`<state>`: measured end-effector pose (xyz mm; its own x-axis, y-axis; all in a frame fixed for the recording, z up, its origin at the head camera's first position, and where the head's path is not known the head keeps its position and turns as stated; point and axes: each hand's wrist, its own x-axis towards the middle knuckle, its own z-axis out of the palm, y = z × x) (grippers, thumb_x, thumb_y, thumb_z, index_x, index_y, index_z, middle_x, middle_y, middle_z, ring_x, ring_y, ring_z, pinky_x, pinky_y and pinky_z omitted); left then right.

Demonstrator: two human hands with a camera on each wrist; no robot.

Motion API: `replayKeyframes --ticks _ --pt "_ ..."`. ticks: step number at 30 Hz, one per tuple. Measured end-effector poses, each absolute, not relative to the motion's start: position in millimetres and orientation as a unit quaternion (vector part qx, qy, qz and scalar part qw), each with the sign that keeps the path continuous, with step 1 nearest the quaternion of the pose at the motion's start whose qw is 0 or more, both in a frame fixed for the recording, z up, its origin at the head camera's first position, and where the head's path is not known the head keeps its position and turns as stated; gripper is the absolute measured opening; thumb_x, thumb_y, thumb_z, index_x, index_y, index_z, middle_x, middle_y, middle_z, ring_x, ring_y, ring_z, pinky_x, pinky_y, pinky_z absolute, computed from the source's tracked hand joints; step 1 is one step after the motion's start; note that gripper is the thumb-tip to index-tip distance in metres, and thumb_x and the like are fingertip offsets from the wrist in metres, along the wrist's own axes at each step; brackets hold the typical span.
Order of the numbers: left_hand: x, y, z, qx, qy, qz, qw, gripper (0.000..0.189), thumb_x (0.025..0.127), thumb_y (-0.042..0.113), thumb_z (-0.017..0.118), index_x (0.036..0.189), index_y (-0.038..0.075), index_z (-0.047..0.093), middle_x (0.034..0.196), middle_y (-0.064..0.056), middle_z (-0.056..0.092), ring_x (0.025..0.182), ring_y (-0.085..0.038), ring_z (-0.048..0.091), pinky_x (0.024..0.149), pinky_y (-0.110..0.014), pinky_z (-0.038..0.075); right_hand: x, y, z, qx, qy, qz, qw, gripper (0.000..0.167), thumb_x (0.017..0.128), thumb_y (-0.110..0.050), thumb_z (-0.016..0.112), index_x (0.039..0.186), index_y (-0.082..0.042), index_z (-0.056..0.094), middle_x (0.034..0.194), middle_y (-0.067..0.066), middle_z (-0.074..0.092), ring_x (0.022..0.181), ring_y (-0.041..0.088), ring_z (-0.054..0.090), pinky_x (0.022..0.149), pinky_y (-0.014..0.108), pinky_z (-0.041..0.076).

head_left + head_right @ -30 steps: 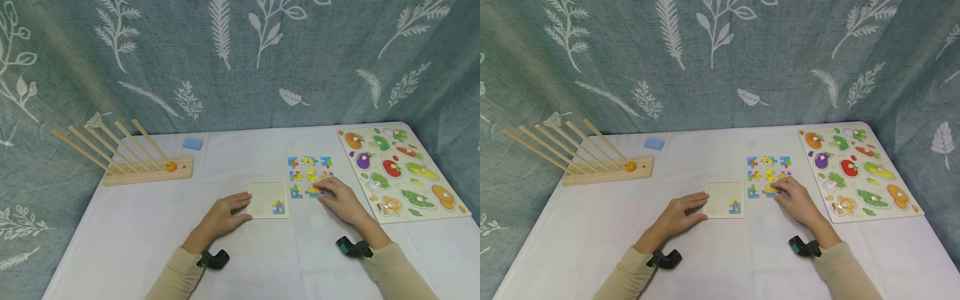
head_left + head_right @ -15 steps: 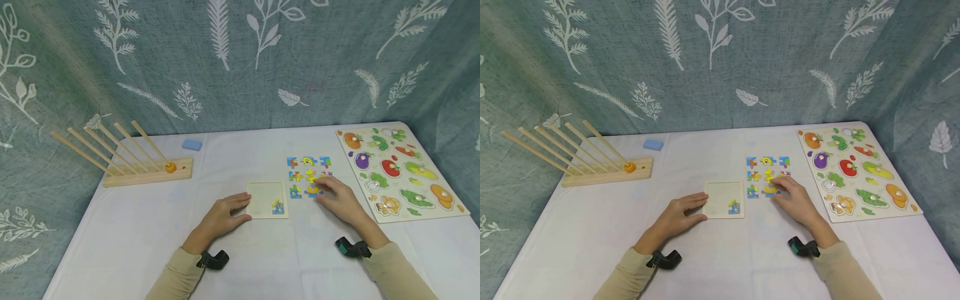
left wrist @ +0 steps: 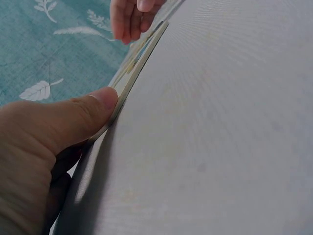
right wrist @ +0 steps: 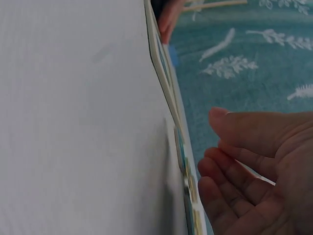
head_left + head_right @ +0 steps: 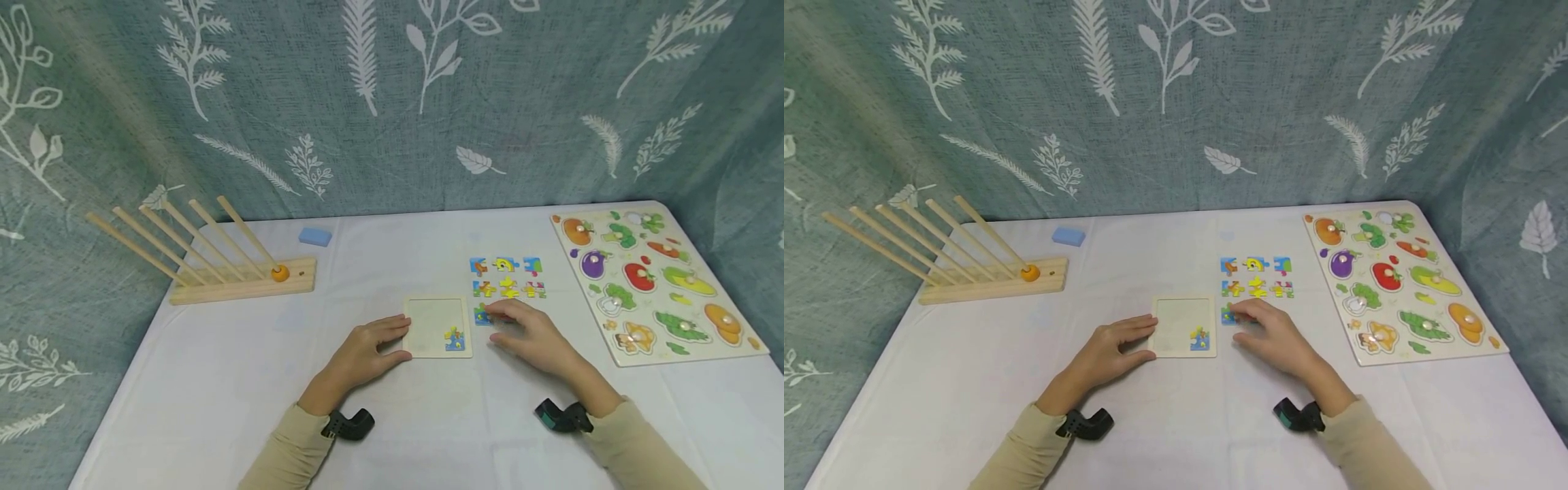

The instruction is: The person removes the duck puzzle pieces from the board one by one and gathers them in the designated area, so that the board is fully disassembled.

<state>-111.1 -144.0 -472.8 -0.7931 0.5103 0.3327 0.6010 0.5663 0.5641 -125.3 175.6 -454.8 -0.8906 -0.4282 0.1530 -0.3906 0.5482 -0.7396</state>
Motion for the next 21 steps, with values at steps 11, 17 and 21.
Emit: replayKeyframes --ticks 11,17,21 --pt "-111 -144 -473 -0.321 -0.880 -0.342 0.073 0.049 0.075 0.022 0.081 0.117 -0.001 0.067 0.122 -0.010 0.065 0.117 -0.024 0.060 0.097 -0.035 0.050 -125 150 -456 -0.293 0.861 -0.413 0.052 0.040 0.082 -0.011 0.073 0.121 -0.009 0.064 0.121 0.002 0.063 0.113 0.019 0.058 0.098 0.040 0.048" --pt "-111 -144 -473 -0.317 -0.882 -0.343 0.065 0.049 0.076 0.023 0.080 0.117 -0.001 0.066 0.122 -0.010 0.065 0.118 -0.024 0.059 0.098 -0.036 0.050 -127 140 -456 -0.300 0.864 -0.397 0.069 0.041 0.082 -0.014 0.074 0.122 -0.010 0.063 0.121 0.001 0.063 0.115 0.020 0.057 0.099 0.041 0.047" --pt "-111 -144 -473 -0.317 -0.882 -0.342 0.064 0.049 0.076 0.023 0.080 0.118 0.000 0.066 0.123 -0.010 0.065 0.118 -0.024 0.059 0.098 -0.036 0.050 -128 136 -456 -0.308 0.870 -0.377 0.083 0.041 0.084 -0.015 0.072 0.123 -0.009 0.062 0.124 0.002 0.061 0.118 0.022 0.054 0.100 0.043 0.045"
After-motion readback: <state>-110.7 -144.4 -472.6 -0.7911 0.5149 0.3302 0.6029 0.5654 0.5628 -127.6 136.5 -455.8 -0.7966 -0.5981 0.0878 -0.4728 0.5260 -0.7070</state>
